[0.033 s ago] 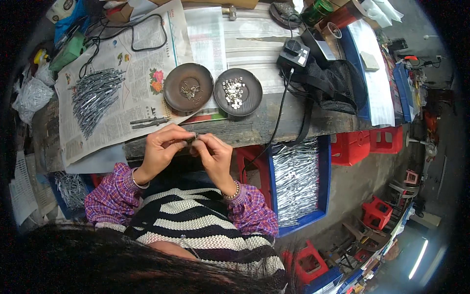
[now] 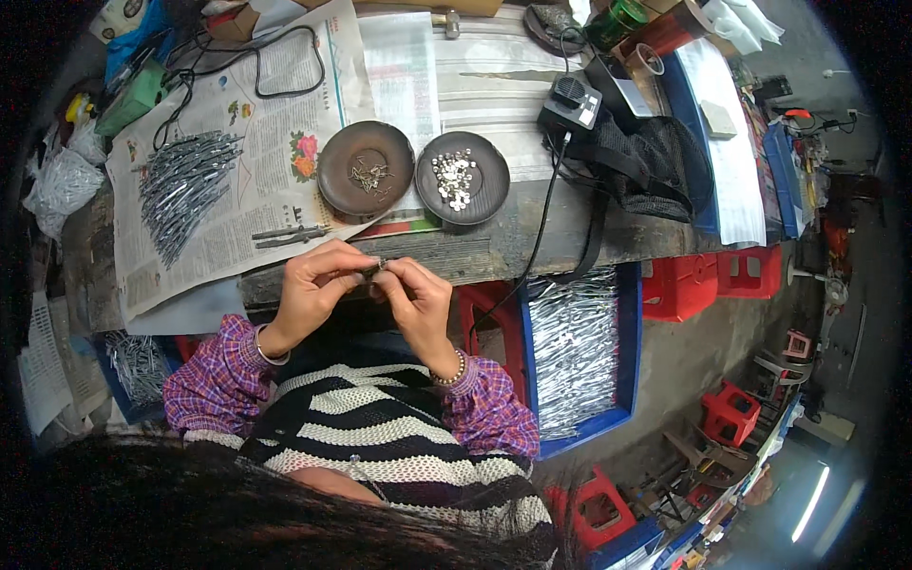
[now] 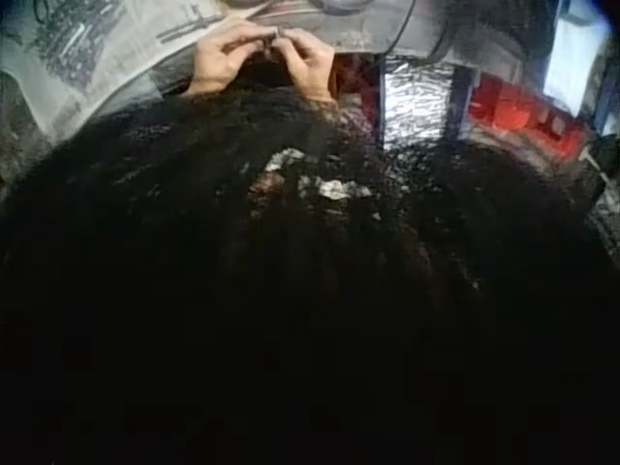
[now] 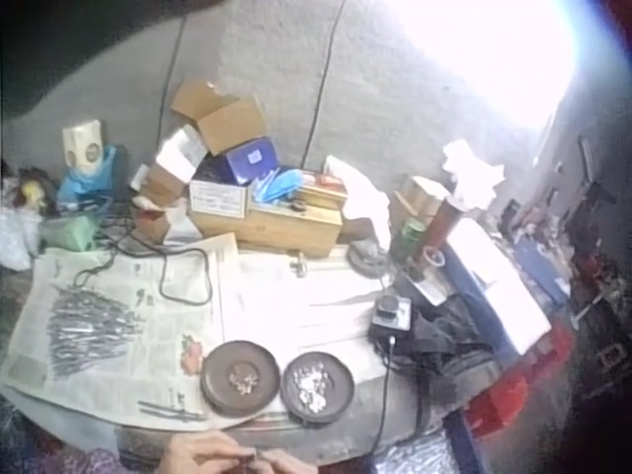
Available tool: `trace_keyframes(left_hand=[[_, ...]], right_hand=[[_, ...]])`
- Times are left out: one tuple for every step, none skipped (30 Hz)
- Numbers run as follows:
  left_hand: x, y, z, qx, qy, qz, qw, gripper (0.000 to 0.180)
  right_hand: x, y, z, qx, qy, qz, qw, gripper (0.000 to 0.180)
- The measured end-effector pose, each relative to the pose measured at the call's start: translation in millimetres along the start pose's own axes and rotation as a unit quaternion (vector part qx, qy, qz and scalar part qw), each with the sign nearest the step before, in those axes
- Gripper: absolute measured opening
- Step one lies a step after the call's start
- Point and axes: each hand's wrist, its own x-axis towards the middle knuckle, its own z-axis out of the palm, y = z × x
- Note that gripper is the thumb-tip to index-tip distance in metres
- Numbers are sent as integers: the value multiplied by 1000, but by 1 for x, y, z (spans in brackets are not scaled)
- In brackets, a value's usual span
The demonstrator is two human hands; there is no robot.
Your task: Assembling small hardware components by placing metal washers or rings onto thin metal rods at a workbench.
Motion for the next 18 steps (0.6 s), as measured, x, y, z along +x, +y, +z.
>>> trace_keyframes(left_hand=[[1,1,0,2,-7,1,1000,26],[1,1,1,1,-6,1,1000,26],[1,2,2,-11,-7,-11,1000,26],[2,2,2,-24,-9,-23,999,26],[2,2,2,-23,-9,-23,999,26],[2,1,1,-15,-5,-19,1000,26],[2,-1,1,-6,-1,-15,1000,26],[2,-1,1,-5,-1,-16,1000,26],[3,-2,0,9,-4,-7,1000,25],[3,-2,0,23,-7,2,1000,23],[3,-3,-1,23,-7,1,1000,23],[3,-2,-1,26,-7,1,1000,23],[2,-2,-1,29,-6,2,1000,23],[2,-1,-1,30,-5,1,1000,23],[2,-1,0,30,-5,1,1000,23],[3,0,1,31,-4,0,1000,22],[3,1,1,31,-4,0,1000,22],[5,2,2,39,-1,3,999,20]], right_hand=[[1,1,-2,0,-1,1,1000,4],[1,4,-6,8,-11,11,1000,4],[1,7,-7,18,-19,21,999,3],[1,9,-6,18,-19,21,999,3],[0,11,-4,36,15,31,999,4],[0,11,-3,55,49,41,996,4],[0,8,-3,55,49,42,996,4],[0,2,-2,77,48,73,993,4],[0,-1,-2,99,48,103,989,5],[0,-1,-2,99,49,104,988,5],[1,-1,-2,82,38,96,991,6],[2,-1,-2,66,27,89,994,7],[2,0,-2,66,27,89,993,7],[2,2,-3,-10,8,25,1000,8],[2,5,-4,-87,-11,-39,995,9],[3,8,-5,-93,-10,-51,994,9],[4,8,-5,-93,-11,-50,994,9],[6,6,-7,-55,-5,-10,998,8]])
